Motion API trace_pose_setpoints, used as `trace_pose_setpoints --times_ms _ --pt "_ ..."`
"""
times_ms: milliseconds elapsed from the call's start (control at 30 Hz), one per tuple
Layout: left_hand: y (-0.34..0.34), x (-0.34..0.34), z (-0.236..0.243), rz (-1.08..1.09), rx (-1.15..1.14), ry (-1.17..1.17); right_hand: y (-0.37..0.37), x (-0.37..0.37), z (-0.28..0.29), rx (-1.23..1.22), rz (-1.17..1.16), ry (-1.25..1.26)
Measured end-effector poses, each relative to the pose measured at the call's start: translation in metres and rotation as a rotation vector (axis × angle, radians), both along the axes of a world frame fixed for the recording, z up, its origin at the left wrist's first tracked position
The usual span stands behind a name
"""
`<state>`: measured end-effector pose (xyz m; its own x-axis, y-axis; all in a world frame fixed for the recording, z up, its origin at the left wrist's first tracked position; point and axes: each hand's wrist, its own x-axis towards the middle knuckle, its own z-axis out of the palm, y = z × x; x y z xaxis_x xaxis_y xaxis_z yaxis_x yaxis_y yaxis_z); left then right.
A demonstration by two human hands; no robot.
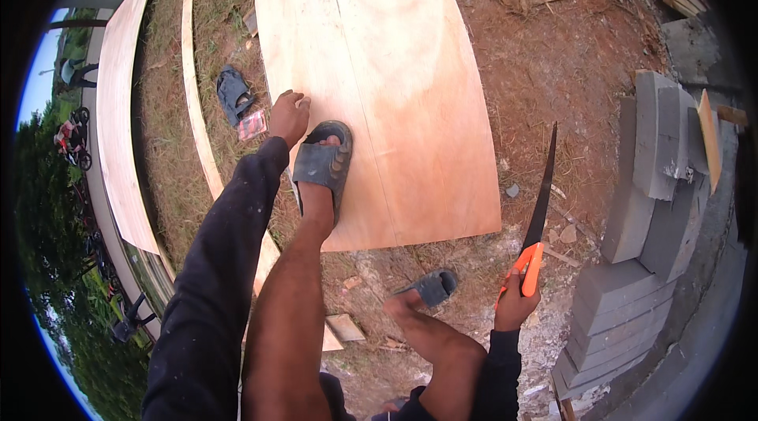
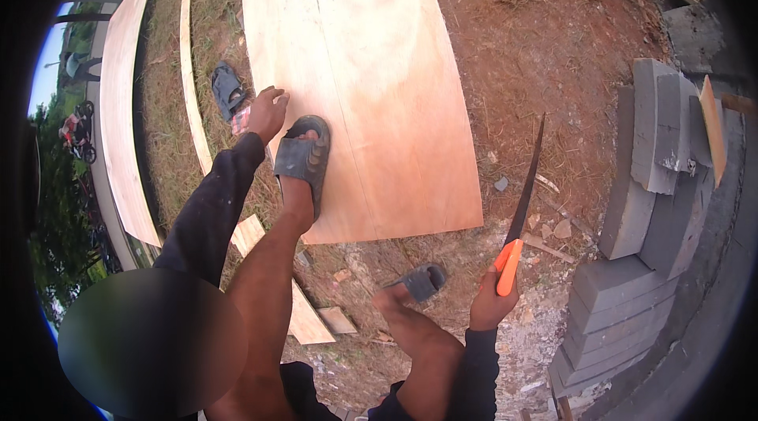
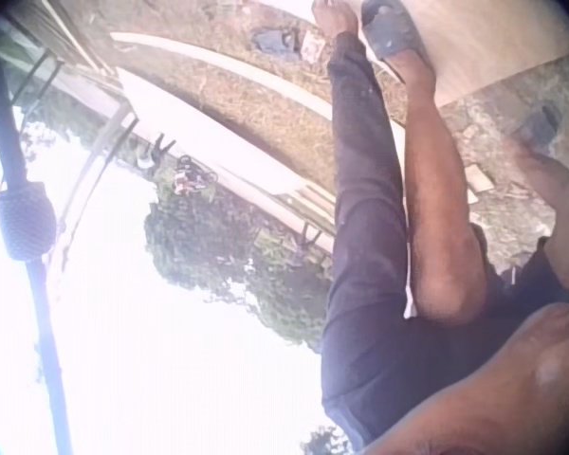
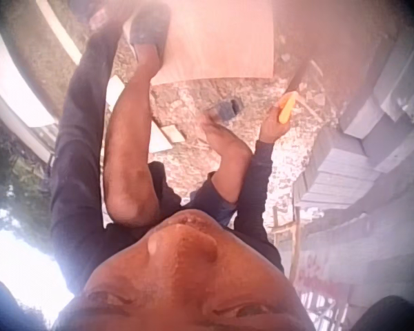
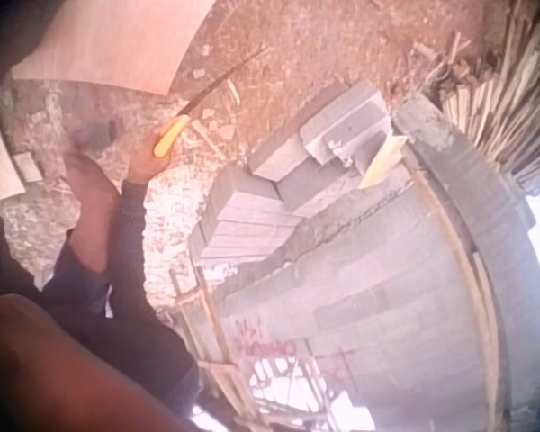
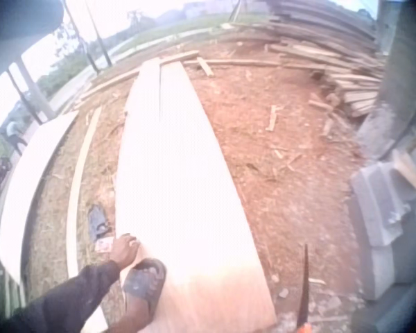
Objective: The person uses a hand saw to cut a large plank of wood placed on the ground. They hold the wood steady with one hand and saw along a marked line with the other, completing the cut and separating the plank into two pieces.
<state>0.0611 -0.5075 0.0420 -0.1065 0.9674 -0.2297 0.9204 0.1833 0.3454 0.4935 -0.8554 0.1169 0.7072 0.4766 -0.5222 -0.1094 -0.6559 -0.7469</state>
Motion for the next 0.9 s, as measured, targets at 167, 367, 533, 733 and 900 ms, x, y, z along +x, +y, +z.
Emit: trace_pose_setpoints --times_ms 167,367,533,733,900 --pt "0.039 0.051 0.000 -0.110 -0.195 0.150 0.041 -0.040 0.063 0.202 0.446 -0.094" --pt "0.056 0.045 -0.033 -0.051 -0.333 0.191 0.150 -0.122 0.070 0.394 0.648 -0.062" --pt "0.056 0.054 -0.025 -0.011 -0.503 0.151 0.188 -0.165 0.056 0.367 0.614 -0.007" --pt "0.057 0.050 -0.040 0.008 -0.542 0.157 0.213 -0.185 0.053 0.379 0.626 0.006" --pt "0.057 0.054 -0.031 -0.025 -0.498 0.119 0.212 -0.198 0.054 0.321 0.584 -0.011"
